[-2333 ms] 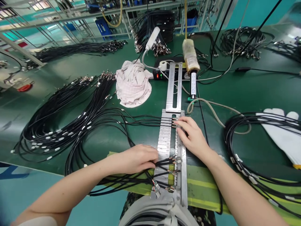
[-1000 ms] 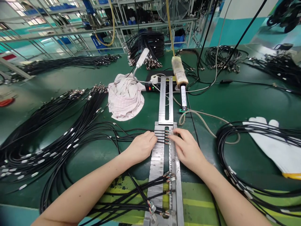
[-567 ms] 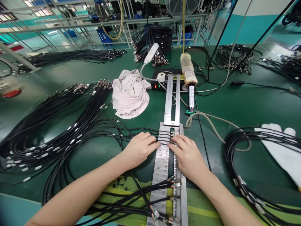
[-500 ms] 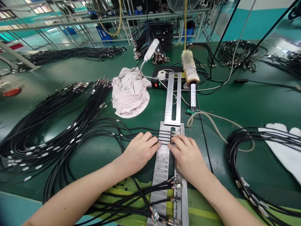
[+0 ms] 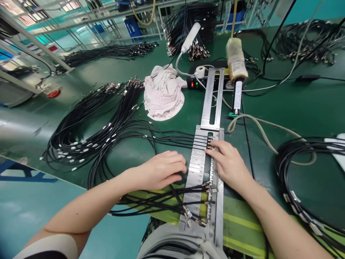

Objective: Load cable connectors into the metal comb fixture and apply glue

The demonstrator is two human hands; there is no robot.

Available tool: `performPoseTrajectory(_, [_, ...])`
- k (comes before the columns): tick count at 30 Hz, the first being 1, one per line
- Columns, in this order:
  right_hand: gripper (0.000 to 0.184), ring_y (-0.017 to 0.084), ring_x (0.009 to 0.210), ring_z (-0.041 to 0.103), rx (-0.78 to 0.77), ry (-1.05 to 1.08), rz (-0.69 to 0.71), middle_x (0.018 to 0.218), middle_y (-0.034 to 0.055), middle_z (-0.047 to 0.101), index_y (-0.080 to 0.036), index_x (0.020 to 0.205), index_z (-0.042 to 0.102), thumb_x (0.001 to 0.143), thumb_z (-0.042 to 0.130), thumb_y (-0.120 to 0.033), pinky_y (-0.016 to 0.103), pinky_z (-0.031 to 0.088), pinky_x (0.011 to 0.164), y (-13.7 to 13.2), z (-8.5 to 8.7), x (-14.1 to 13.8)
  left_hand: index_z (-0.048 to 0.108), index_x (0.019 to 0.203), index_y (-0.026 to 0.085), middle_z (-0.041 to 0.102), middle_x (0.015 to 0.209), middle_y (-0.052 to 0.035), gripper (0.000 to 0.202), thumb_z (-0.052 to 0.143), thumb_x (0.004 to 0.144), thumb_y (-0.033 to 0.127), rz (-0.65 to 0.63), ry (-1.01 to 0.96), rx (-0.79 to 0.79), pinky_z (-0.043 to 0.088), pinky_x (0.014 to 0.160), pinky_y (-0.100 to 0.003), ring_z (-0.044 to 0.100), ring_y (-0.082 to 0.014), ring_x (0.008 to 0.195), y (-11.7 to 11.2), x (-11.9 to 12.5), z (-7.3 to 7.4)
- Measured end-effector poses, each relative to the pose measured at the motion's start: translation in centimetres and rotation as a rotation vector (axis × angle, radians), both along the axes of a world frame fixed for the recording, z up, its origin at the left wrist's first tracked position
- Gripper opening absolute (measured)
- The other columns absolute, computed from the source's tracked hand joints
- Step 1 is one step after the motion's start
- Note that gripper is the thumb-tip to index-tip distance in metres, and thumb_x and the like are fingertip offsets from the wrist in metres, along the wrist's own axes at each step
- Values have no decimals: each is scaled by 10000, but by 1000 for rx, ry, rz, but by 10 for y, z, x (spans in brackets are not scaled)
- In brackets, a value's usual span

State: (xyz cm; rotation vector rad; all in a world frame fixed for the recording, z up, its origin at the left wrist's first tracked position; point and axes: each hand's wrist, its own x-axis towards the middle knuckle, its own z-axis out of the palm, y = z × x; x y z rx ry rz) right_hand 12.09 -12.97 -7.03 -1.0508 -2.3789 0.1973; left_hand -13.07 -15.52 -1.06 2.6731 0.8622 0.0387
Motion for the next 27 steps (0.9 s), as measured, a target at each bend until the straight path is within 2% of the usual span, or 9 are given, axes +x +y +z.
performPoseTrajectory(3, [359, 262, 1109, 508, -28, 119, -22, 1177, 113, 539, -227, 1137, 592, 854, 408, -103, 470, 445, 927, 1, 1, 2, 592, 882, 202, 604, 867, 2, 62, 585, 865, 261, -49, 21, -248, 383, 765, -256, 516, -143, 832, -15, -12, 5])
performPoseTrajectory(6, [334, 258, 1111, 516, -48, 144, -39, 1170, 102, 537, -250, 1138, 580, 873, 417, -129, 465, 450, 928, 0, 6, 2, 597, 832, 190, 610, 826, 0, 82, 540, 890, 202, -19, -19, -267, 390, 772, -240, 519, -140, 826, -20, -13, 3])
performPoseTrajectory(10, [319, 232, 1094, 531, -39, 141, -54, 1164, 100, 534, -236, 1138, 571, 881, 418, -125, 423, 467, 919, -1, 11, 6, 583, 830, 165, 602, 839, -19, 187, 434, 938, 197, 60, -139, -150, 411, 787, -233, 516, -134, 812, -11, 0, 1])
performPoseTrajectory(13, [316, 220, 1085, 535, -9, 139, -97, 1166, 96, 533, -230, 1137, 571, 880, 422, -123, 402, 475, 912, 1, 12, 13, 565, 840, 150, 588, 843, -41, 215, 388, 947, 208, 228, -65, 26, 435, 757, -272, 516, -162, 802, 5, 14, -4])
performPoseTrajectory(15, [313, 217, 1082, 539, -8, 137, -127, 1168, 94, 532, -228, 1133, 573, 878, 426, -124, 396, 480, 907, 3, 11, 17, 556, 845, 139, 581, 856, -57, 203, 383, 940, 188, 291, -20, 126, 446, 770, -294, 516, -180, 826, 17, 21, -12])
performPoseTrajectory(21, [296, 205, 1088, 540, -13, 115, -122, 1170, 99, 529, -220, 1120, 569, 886, 419, -120, 374, 495, 896, 4, 9, 21, 538, 854, 130, 565, 862, -65, 157, 399, 924, 148, 274, -49, 244, 461, 767, -305, 496, -186, 827, 35, 25, -39])
performPoseTrajectory(27, [286, 196, 1082, 538, -24, 71, -113, 1163, 100, 527, -219, 1123, 559, 898, 410, -124, 363, 499, 890, 3, 6, 22, 539, 821, 136, 543, 825, -56, 170, 398, 917, 127, 227, -80, 304, 453, 718, -305, 468, -187, 784, 32, 23, -42])
